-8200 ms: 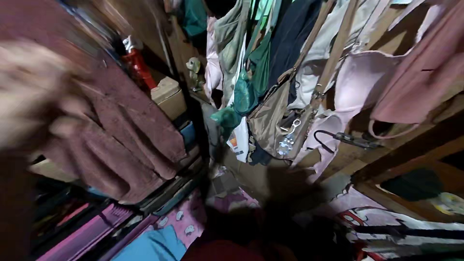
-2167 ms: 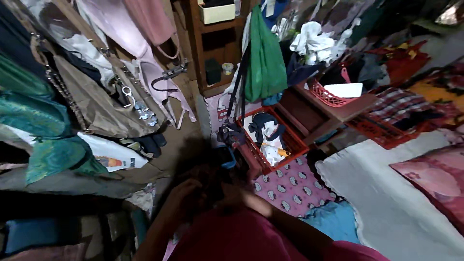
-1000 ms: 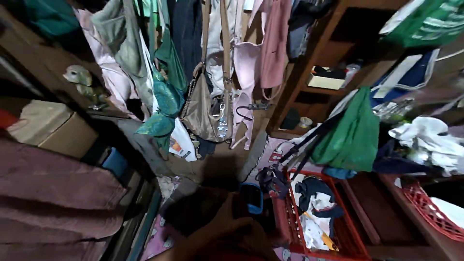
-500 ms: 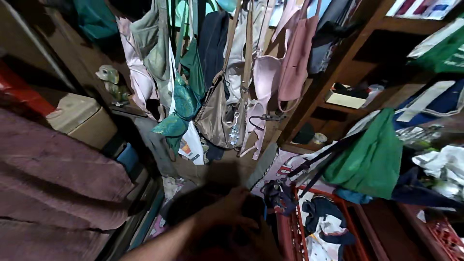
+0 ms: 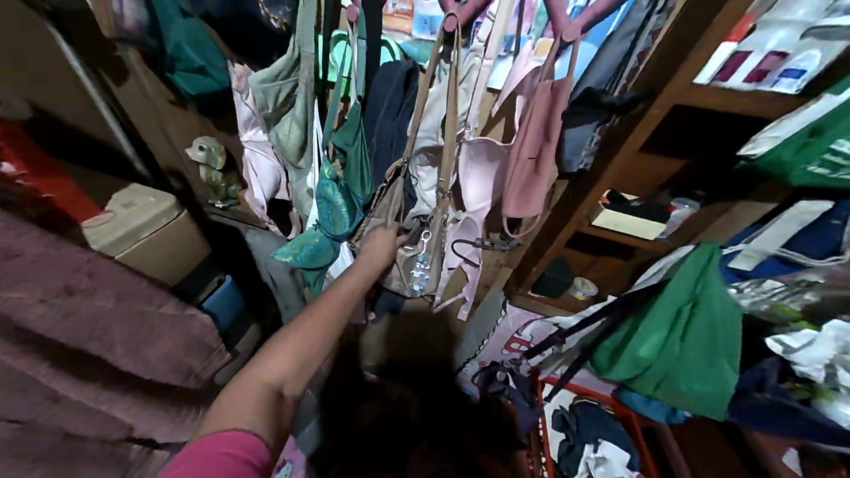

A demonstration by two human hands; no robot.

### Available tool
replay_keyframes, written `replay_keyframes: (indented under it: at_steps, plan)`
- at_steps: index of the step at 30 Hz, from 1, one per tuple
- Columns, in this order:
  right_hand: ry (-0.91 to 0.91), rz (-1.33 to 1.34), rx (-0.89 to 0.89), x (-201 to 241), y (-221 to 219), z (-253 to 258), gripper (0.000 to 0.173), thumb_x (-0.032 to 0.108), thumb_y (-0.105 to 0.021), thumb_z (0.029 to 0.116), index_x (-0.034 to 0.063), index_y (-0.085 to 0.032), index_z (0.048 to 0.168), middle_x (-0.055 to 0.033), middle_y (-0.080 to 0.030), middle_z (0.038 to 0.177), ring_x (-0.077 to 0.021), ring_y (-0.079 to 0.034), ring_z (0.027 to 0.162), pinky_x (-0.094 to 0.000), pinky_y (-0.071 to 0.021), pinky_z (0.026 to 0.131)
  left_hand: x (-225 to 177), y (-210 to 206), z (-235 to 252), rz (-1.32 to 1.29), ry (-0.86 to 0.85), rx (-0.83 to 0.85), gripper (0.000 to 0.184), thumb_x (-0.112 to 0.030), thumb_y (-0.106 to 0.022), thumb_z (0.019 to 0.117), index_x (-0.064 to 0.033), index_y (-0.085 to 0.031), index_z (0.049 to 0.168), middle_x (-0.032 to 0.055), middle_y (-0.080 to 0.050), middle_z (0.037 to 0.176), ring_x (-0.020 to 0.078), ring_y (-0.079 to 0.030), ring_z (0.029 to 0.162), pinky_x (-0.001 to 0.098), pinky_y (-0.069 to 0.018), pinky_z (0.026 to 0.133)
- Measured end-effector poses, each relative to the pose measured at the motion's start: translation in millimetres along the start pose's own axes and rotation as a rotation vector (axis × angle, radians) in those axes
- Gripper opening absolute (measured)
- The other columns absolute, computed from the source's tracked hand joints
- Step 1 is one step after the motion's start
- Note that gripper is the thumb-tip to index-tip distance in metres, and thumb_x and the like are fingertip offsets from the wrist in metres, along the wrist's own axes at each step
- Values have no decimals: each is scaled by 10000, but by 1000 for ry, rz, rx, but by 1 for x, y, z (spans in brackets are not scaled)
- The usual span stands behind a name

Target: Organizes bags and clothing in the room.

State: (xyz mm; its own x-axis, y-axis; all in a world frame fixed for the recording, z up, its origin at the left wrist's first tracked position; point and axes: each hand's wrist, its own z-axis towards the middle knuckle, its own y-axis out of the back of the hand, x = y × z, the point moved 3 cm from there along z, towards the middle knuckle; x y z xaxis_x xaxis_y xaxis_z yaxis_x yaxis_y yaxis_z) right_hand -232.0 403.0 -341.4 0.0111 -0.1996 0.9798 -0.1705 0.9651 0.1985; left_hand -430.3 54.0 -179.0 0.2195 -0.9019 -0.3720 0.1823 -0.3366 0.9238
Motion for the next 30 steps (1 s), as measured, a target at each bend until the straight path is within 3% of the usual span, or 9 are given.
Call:
replay_keyframes:
  at_steps: [5, 8, 11, 15, 17, 19, 24, 28, 30]
  plan:
    - [-169, 152, -54, 21, 7, 21, 550, 19, -821, 807, -80, -557, 1278, -105, -714, 1096, -110, -696, 996, -319, -591, 917, 28, 6, -20, -246, -80, -315, 228, -159, -703, 968, 68, -693, 985, 269, -692, 1015, 435, -681, 990, 603, -526, 910]
    - [22, 166, -15, 25, 6, 51, 654, 31, -825, 777, -57, -527, 1353, -106, -712, 1176, -136, -698, 1078, -322, -594, 950, 30, 5, -41, -318, -85, -448, 161, -16, -667, 931, 7, -733, 1076, 248, -692, 1072, 406, -673, 1021, 559, -534, 929]
    - [250, 87, 7, 52, -7, 93, 569, 112, -823, 813, -75, -583, 1294, -91, -721, 1146, -104, -695, 1061, -289, -587, 939, 30, 2, -55, -361, -117, -545, 192, 12, -646, 918, -4, -731, 1089, 231, -683, 1040, 372, -672, 959, 532, -551, 868]
    - [472, 14, 12, 132, -54, 152, 410, 88, -741, 901, -95, -620, 1247, -138, -710, 1156, -119, -678, 1078, -290, -558, 973, 28, -2, -68, -476, -51, -537, 429, -35, -678, 916, 40, -515, 1305, 189, -679, 931, 320, -693, 824, 503, -578, 771]
    - [565, 43, 2, 164, -85, 184, 441, 103, -766, 881, -93, -629, 1251, -164, -704, 1180, -162, -672, 1115, -316, -538, 1012, 26, -4, -72, -505, 7, -508, 381, -78, -665, 916, 57, -531, 1247, 158, -653, 842, 285, -664, 761, 477, -567, 742]
    - [499, 204, 84, 191, -115, 209, 463, 59, -819, 829, -73, -635, 1233, -150, -711, 1154, -156, -678, 1095, -319, -555, 999, 20, -2, -77, -486, 47, -424, 267, -133, -606, 969, 67, -607, 1145, 188, -662, 884, 307, -669, 829, 495, -558, 804]
    - [343, 425, 207, 202, -143, 251, 450, 38, -726, 932, -80, -528, 1319, -195, -670, 1152, -221, -711, 993, -388, -630, 856, 21, 6, -86, -504, 87, -465, 316, -193, -471, 1056, 57, -649, 1135, 216, -688, 954, 324, -685, 907, 502, -544, 870]
    - [483, 98, 320, 188, -134, 259, 458, 86, -789, 878, -97, -598, 1252, -161, -703, 1154, -133, -685, 1066, -299, -568, 965, 24, 11, -93, -483, 74, -448, 335, -201, -450, 1056, 58, -643, 1142, 216, -690, 969, 320, -685, 928, 490, -539, 885]
    - [535, -130, 417, 194, -137, 256, 496, 178, -816, 869, -79, -631, 1250, -176, -699, 1194, -159, -666, 1131, -330, -529, 1027, 19, 12, -96, -461, 41, -406, 340, -204, -446, 1056, 56, -638, 1165, 220, -693, 956, 334, -692, 910, 504, -546, 866]
